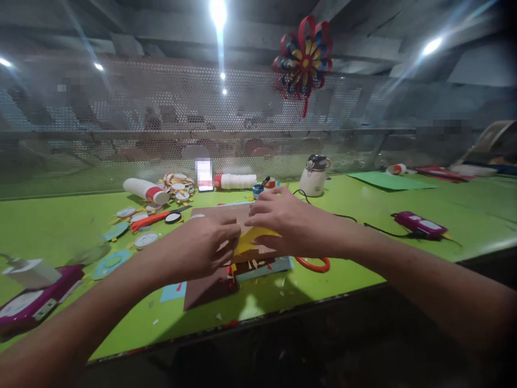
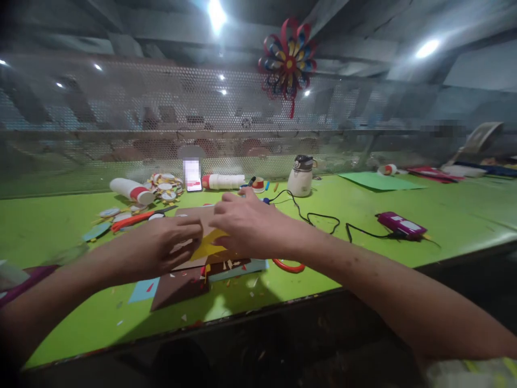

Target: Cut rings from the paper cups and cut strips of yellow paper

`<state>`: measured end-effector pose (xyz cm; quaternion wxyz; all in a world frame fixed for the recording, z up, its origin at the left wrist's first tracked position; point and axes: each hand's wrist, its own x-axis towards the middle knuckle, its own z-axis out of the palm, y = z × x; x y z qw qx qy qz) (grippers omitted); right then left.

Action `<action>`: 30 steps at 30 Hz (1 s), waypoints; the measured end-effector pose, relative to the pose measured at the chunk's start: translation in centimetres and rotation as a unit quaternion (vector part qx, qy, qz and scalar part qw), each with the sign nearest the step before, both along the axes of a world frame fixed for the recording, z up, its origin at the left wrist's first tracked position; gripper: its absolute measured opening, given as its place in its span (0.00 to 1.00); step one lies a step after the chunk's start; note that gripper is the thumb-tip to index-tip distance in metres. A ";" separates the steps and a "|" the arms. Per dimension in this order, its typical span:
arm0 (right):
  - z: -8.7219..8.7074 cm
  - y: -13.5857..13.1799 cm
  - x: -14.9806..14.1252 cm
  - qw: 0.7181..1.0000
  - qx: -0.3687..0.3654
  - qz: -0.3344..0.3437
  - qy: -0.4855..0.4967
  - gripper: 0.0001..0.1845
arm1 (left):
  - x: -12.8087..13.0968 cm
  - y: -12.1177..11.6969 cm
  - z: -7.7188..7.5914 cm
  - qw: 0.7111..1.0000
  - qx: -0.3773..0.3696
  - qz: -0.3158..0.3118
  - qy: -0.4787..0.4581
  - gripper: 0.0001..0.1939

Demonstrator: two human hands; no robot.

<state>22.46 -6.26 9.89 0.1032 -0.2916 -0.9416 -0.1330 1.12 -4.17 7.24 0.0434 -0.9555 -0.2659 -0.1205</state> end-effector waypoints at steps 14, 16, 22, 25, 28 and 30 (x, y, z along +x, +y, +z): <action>3.0 0.8 2.1 0.988 -0.142 0.015 0.063 0.16 | -3.6 -0.8 1.6 0.991 -0.125 0.032 -0.036 0.12; 3.2 1.1 2.4 0.983 -0.176 0.011 0.052 0.15 | -3.6 -0.6 1.5 0.984 -0.173 0.029 -0.035 0.13; 4.5 2.7 3.9 0.969 -0.240 -0.016 0.050 0.14 | -4.1 0.7 1.0 0.947 -0.309 0.014 -0.087 0.12; 5.2 3.9 5.6 0.966 -0.226 -0.061 0.111 0.15 | -5.3 1.7 0.1 0.922 -0.362 0.018 -0.135 0.13; 4.9 4.3 6.4 0.957 -0.187 -0.105 0.196 0.18 | -6.0 2.5 -1.7 0.856 -0.443 0.043 -0.263 0.11; 3.7 3.8 6.0 0.953 -0.173 -0.126 0.214 0.21 | -5.8 2.8 -3.5 0.748 -0.500 0.081 -0.429 0.09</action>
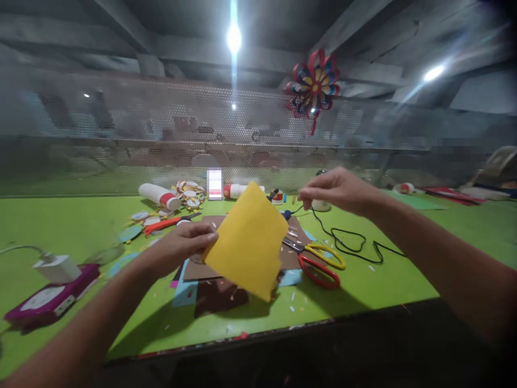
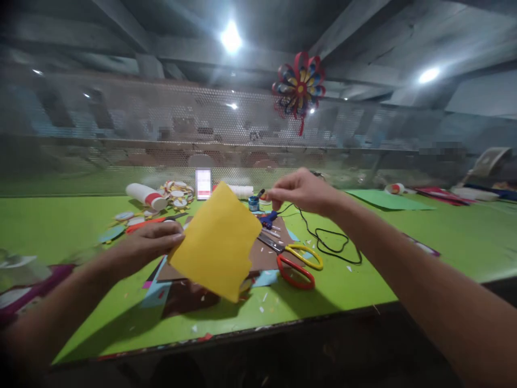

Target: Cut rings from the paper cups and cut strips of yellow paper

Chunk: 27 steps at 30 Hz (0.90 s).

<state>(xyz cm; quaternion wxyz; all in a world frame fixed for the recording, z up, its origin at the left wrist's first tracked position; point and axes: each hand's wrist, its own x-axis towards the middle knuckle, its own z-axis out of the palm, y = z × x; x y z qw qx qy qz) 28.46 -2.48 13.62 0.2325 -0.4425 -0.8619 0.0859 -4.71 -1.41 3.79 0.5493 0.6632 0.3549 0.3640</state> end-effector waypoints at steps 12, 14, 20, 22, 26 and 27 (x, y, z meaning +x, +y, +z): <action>-12.5 -2.5 3.3 0.964 -0.075 -0.132 -0.220 0.18 | 4.2 -1.3 -5.9 0.936 -0.164 0.148 -0.275 0.16; -13.6 -2.1 4.0 0.958 -0.088 -0.140 -0.234 0.19 | 4.6 -0.9 -5.8 0.930 -0.179 0.155 -0.283 0.13; -15.5 0.4 5.1 0.945 -0.115 -0.182 -0.247 0.24 | 4.9 0.3 -4.0 0.923 -0.152 0.192 -0.298 0.01; -15.6 1.1 5.3 0.945 -0.127 -0.178 -0.243 0.22 | 4.9 0.7 -3.4 0.923 -0.132 0.203 -0.299 0.04; -14.8 1.3 5.6 0.948 -0.157 -0.143 -0.236 0.25 | 5.0 1.5 -2.5 0.925 -0.113 0.212 -0.295 0.03; -14.6 1.2 5.6 0.948 -0.166 -0.137 -0.236 0.28 | 5.1 1.6 -2.3 0.924 -0.111 0.214 -0.297 0.02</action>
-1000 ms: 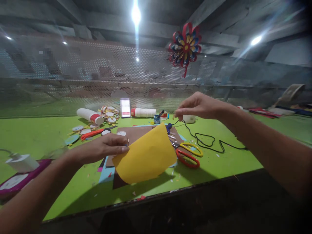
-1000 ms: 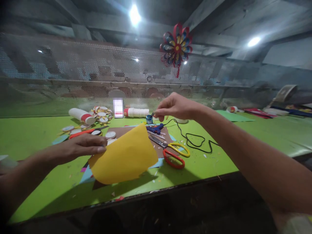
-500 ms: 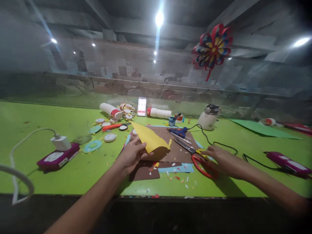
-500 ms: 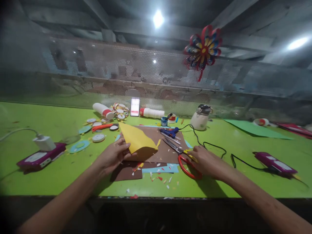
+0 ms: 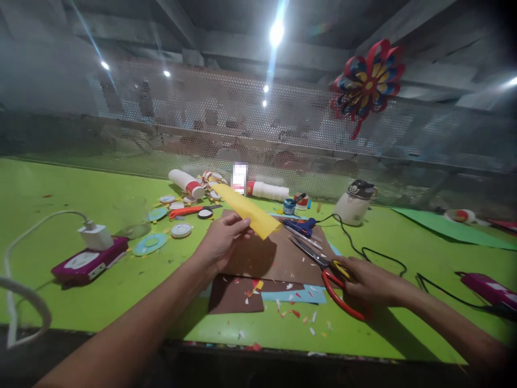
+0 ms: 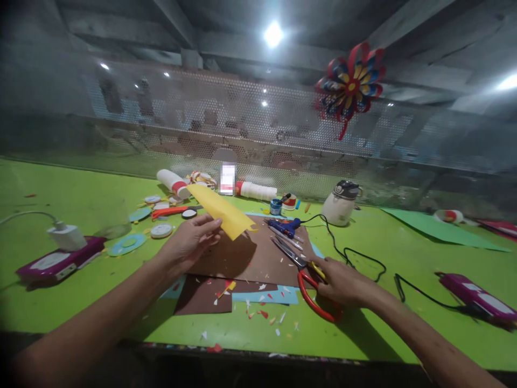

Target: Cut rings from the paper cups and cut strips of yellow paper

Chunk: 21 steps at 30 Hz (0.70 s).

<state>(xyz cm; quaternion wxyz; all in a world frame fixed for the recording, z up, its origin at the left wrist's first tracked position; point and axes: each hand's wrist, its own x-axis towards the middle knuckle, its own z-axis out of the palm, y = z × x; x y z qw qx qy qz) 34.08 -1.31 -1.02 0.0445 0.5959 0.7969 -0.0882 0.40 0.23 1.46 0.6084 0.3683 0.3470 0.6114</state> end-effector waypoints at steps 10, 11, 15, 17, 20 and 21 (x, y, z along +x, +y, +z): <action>-0.7 0.4 -1.1 0.999 -0.014 -0.034 0.021 0.33 | 0.6 0.8 0.9 0.999 0.000 0.008 -0.047 0.04; -0.7 0.7 -1.2 0.999 -0.011 -0.043 0.026 0.29 | 0.6 0.8 1.0 0.999 0.000 0.009 -0.052 0.04; 0.1 1.0 -1.2 0.994 0.016 -0.093 0.060 0.23 | 0.9 0.8 1.3 0.997 -0.001 0.023 -0.073 0.05; 0.8 0.1 -1.2 0.991 0.023 -0.100 0.090 0.26 | 1.0 0.9 1.4 0.996 0.002 0.031 -0.084 0.04; 1.0 -2.3 -2.1 0.979 0.028 -0.067 0.192 0.27 | 1.1 1.3 1.8 0.993 0.037 0.048 -0.104 0.03; 0.8 -3.2 -2.8 0.953 0.024 -0.041 0.299 0.28 | 1.0 1.4 1.9 0.991 0.051 0.053 -0.108 0.03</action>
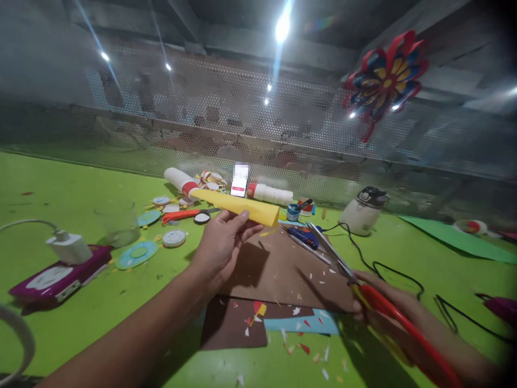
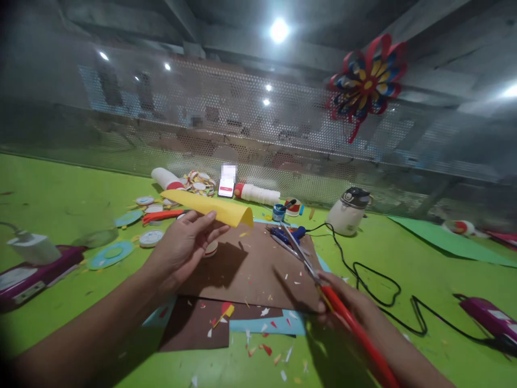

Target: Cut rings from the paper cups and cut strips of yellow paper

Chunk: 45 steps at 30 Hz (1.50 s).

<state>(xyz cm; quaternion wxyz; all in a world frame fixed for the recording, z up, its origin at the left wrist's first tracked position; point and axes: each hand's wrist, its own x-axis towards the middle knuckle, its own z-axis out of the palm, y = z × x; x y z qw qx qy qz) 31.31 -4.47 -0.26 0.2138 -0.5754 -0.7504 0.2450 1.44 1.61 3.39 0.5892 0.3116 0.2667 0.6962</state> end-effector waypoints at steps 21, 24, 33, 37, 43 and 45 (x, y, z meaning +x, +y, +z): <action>-0.3 1.0 -11.0 0.969 -0.020 0.102 0.224 0.24 | 1.0 -1.3 -0.5 0.997 -0.071 -0.014 -0.012 0.05; -0.3 0.9 -10.9 0.970 -0.032 0.091 0.225 0.25 | 0.9 -1.4 -0.8 0.995 -0.091 -0.041 -0.023 0.06; 0.4 0.5 -10.8 0.964 -0.077 0.097 0.235 0.23 | 0.8 -1.4 -1.1 0.993 -0.102 -0.047 0.037 0.06; 0.6 0.4 -10.8 0.962 -0.083 0.088 0.245 0.24 | 1.0 -1.6 -1.2 0.991 -0.106 -0.065 0.050 0.08; 0.4 0.3 -10.7 0.960 -0.097 0.090 0.249 0.26 | 1.2 -1.7 -1.3 0.991 -0.115 -0.052 0.054 0.07; 0.7 0.3 -10.7 0.960 -0.095 0.091 0.247 0.26 | 1.2 -1.6 -1.3 0.991 -0.115 -0.050 0.052 0.06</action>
